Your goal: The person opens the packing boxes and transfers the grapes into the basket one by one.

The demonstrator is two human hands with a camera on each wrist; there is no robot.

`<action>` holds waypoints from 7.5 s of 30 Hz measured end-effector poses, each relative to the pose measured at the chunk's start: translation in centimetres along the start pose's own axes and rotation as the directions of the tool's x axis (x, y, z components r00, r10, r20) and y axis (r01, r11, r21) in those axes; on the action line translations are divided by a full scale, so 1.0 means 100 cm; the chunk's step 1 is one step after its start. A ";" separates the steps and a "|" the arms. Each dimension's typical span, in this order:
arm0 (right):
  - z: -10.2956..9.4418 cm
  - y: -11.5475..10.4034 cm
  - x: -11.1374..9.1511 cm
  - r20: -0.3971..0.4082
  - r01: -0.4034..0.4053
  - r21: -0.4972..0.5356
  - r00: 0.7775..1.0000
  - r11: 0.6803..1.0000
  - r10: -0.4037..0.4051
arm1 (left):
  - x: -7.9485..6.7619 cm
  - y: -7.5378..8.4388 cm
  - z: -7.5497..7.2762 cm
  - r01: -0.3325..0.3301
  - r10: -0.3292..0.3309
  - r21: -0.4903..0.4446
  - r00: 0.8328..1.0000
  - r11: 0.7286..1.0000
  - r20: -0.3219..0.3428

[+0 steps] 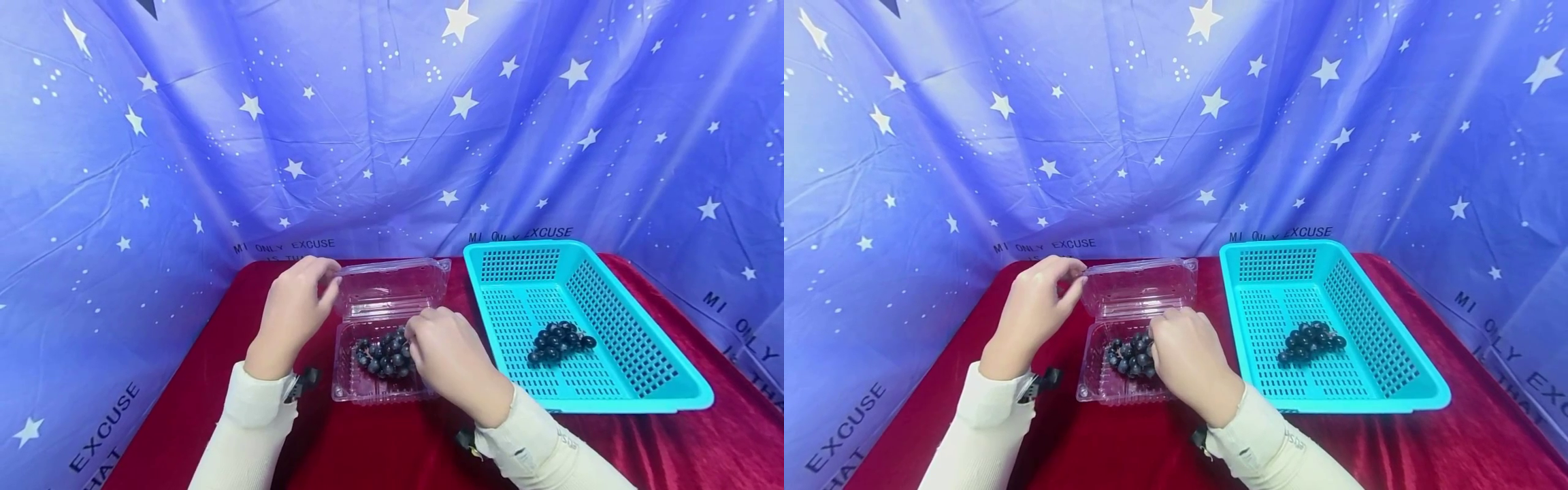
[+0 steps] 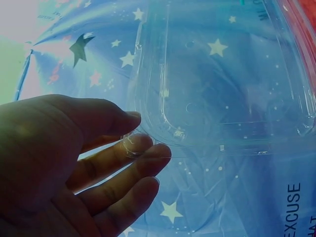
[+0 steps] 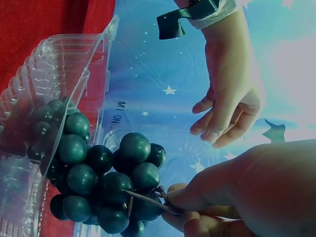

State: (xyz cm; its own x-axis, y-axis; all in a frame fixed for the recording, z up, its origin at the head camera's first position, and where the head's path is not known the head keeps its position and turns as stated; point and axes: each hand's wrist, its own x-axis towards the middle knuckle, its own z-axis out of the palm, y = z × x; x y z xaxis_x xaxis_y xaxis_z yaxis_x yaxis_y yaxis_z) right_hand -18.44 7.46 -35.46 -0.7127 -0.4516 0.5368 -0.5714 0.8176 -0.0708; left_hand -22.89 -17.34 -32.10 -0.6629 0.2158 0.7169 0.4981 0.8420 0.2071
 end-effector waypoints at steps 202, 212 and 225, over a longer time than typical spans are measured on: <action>-0.141 0.096 -0.034 -0.339 -0.381 0.113 0.853 0.918 0.396 | -0.003 0.000 0.002 0.022 -0.022 0.000 0.999 1.000 -0.030; -0.144 0.104 -0.038 -0.247 -0.440 0.091 0.859 0.893 0.449 | -0.003 0.001 0.003 0.019 -0.018 0.002 0.999 1.000 -0.031; -0.139 0.115 -0.036 -0.119 -0.461 0.064 0.877 0.885 0.466 | -0.003 0.001 0.002 0.024 -0.024 0.001 0.999 1.000 -0.026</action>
State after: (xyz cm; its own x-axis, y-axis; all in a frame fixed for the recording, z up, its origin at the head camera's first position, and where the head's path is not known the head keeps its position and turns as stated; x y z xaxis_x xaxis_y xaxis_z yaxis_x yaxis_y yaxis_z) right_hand -16.83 23.46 -26.55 -0.8425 0.0273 0.5380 -0.2030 0.9090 -0.3640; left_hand -22.76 -17.25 -32.49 -0.6595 0.1828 0.7292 0.4815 0.8476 0.2229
